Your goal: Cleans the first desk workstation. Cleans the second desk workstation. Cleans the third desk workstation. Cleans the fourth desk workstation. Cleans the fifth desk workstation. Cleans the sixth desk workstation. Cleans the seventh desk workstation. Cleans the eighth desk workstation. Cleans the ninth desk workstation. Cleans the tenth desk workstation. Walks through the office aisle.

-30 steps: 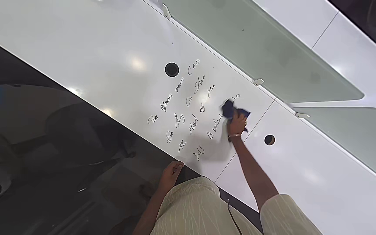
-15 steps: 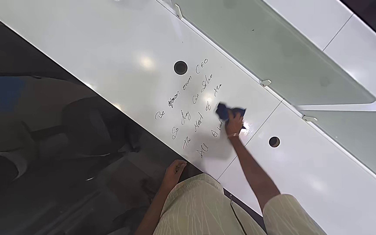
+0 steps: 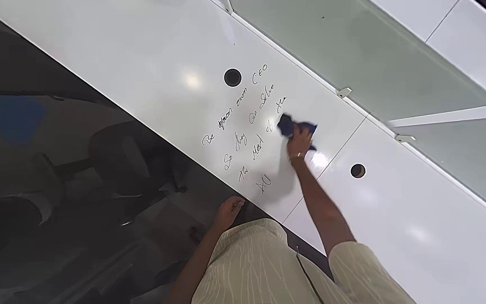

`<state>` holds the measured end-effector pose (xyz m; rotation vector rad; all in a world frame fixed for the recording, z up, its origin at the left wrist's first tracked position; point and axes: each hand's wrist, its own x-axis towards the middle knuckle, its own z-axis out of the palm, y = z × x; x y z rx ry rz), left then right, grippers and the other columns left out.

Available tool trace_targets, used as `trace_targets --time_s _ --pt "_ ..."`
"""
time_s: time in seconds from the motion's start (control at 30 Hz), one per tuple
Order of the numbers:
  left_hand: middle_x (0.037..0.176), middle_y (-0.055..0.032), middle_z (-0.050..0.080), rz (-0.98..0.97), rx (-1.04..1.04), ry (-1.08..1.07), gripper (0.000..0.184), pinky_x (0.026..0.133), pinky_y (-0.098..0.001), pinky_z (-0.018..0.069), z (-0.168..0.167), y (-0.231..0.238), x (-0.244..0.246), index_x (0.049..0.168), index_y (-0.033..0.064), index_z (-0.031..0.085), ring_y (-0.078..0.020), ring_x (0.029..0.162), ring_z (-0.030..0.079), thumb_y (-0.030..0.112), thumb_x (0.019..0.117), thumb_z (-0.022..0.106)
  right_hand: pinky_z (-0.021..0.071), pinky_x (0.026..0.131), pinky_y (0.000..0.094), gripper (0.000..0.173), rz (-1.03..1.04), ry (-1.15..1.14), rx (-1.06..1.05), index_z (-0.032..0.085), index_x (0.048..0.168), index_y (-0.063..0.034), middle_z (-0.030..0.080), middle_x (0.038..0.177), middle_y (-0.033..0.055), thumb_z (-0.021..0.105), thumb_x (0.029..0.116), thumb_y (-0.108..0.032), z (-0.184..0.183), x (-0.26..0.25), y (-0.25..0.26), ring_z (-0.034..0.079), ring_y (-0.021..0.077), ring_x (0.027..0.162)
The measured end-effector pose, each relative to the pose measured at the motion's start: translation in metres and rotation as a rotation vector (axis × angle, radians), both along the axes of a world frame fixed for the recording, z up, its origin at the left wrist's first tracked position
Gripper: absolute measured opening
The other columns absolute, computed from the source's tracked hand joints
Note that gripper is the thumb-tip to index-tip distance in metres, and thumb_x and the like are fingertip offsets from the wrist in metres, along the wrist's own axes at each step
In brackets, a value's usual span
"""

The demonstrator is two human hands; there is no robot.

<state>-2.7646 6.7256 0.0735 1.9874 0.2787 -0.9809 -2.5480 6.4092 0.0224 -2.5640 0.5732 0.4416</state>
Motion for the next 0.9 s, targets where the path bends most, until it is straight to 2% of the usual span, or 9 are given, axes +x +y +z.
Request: trace_targets --time_s 0.13,0.2,0.33,0.43,0.53,0.6,0.7,0.77,0.9 --pt "0.109 -0.0098 0.072 0.012 0.013 0.012 0.026 0.091 -0.0347 0.0559 -0.005 0.014 -0.008 0.119 0.005 0.068 -0.0147 0.097 0.069 0.024 0.1051 0.055 0.045 0.101 0.0673 0.055 0.445 0.09 0.174 0.061 0.142 -0.0355 0.06 0.139 0.0204 0.057 0.0949 -0.006 0.005 -0.181 0.082 0.054 0.0472 0.128" --pt "0.111 -0.0096 0.071 0.007 0.018 0.022 0.027 0.093 -0.0359 0.0559 -0.008 0.022 -0.01 0.119 0.0055 0.067 -0.0152 0.099 0.069 0.024 0.1052 0.055 0.047 0.097 0.0641 0.062 0.606 0.064 0.197 0.06 0.141 -0.043 0.064 0.135 0.0144 0.06 0.0925 -0.004 -0.001 -0.22 0.084 0.058 0.0427 0.122" --pt "0.109 -0.0088 0.071 0.02 0.011 0.019 0.026 0.091 -0.0347 0.0561 -0.011 0.039 -0.014 0.119 0.0062 0.068 -0.0146 0.097 0.069 0.025 0.1054 0.055 0.0398 0.105 0.0717 0.052 0.274 0.063 0.121 0.063 0.14 -0.0312 0.057 0.142 0.0232 0.056 0.0949 -0.007 0.0 -0.135 0.053 0.051 0.0489 0.132" --pt "0.11 -0.0091 0.071 0.002 0.011 0.02 0.025 0.089 -0.034 0.0554 -0.012 0.055 -0.024 0.12 0.0065 0.067 -0.0142 0.096 0.068 0.024 0.1058 0.055 0.0434 0.097 0.0719 0.053 -0.106 -0.036 -0.046 0.057 0.144 -0.0297 0.048 0.149 0.0245 0.061 0.0947 -0.013 -0.003 -0.056 0.039 0.047 0.0522 0.132" --pt "0.11 -0.0091 0.071 -0.036 0.009 0.016 0.026 0.089 -0.0344 0.0559 -0.014 0.077 -0.04 0.12 0.007 0.067 -0.0144 0.096 0.069 0.026 0.106 0.055 0.0446 0.096 0.0716 0.054 -0.128 -0.02 -0.05 0.055 0.147 -0.0283 0.047 0.149 0.0266 0.061 0.0955 -0.015 0.002 -0.084 0.076 0.047 0.0533 0.132" --pt "0.109 -0.009 0.072 -0.051 -0.006 0.007 0.027 0.09 -0.0356 0.0554 -0.015 0.093 -0.049 0.119 0.0069 0.068 -0.0147 0.095 0.069 0.027 0.1059 0.054 0.0446 0.1 0.0684 0.05 0.017 -0.025 -0.001 0.063 0.14 -0.0272 0.056 0.142 0.0254 0.06 0.0934 -0.01 0.003 -0.157 0.121 0.052 0.0499 0.13" --pt "0.111 -0.0089 0.072 -0.056 -0.024 0.004 0.028 0.091 -0.0369 0.0561 -0.013 0.122 -0.064 0.12 0.0078 0.068 -0.0154 0.098 0.069 0.028 0.106 0.054 0.049 0.093 0.0659 0.06 0.228 -0.093 0.012 0.066 0.135 -0.0367 0.065 0.133 0.018 0.064 0.0865 -0.002 -0.003 -0.247 0.147 0.058 0.045 0.124" --pt "0.112 -0.0086 0.072 -0.043 -0.013 -0.016 0.029 0.09 -0.038 0.0559 -0.009 0.142 -0.07 0.12 0.0085 0.068 -0.0156 0.098 0.069 0.029 0.1061 0.053 0.0446 0.098 0.0695 0.057 0.197 -0.03 -0.001 0.065 0.138 -0.0343 0.061 0.138 0.0203 0.059 0.0904 -0.004 0.002 -0.234 0.131 0.054 0.0469 0.129" --pt "0.109 -0.0098 0.071 -0.002 0.025 -0.051 0.029 0.089 -0.0407 0.0553 -0.007 0.178 -0.08 0.121 0.0083 0.068 -0.0184 0.096 0.068 0.029 0.1059 0.053 0.0403 0.105 0.0698 0.049 -0.232 0.006 -0.108 0.057 0.145 -0.0237 0.045 0.154 0.0248 0.058 0.0967 -0.015 0.003 -0.123 0.099 0.042 0.0509 0.14"
